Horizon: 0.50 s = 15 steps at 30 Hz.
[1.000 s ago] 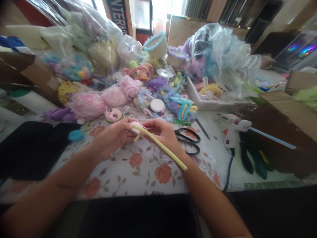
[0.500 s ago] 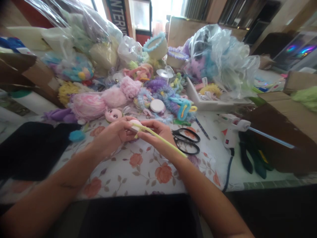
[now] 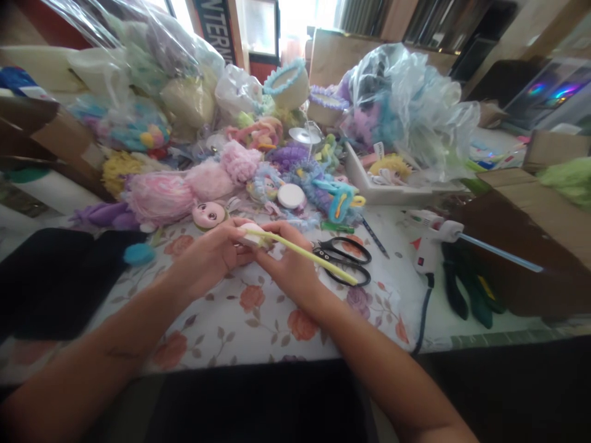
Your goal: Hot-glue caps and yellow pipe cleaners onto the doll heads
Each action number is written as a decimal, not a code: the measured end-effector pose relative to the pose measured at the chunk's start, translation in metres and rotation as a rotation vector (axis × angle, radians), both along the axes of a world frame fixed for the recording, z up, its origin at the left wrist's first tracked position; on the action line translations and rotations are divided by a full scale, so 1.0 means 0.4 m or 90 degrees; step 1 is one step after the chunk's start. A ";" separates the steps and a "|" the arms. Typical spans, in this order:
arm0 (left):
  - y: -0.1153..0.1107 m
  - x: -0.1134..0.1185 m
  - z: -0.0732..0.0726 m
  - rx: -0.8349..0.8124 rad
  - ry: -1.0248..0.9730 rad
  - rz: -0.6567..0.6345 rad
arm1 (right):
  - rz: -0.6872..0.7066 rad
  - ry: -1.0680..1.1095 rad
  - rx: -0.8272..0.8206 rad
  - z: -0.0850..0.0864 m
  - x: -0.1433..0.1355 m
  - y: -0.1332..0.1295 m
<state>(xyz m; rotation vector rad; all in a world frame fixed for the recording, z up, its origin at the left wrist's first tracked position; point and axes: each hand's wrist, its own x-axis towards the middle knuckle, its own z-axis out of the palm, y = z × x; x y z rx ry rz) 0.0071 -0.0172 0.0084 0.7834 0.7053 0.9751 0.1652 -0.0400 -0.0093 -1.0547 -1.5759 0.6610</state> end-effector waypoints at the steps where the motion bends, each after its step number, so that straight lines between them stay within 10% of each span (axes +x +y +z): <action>1: -0.001 -0.001 0.002 -0.005 -0.007 0.000 | -0.010 -0.013 0.021 0.000 -0.002 0.000; 15: 0.012 -0.019 0.016 -0.005 0.027 -0.072 | -0.025 0.002 0.045 -0.001 0.005 -0.001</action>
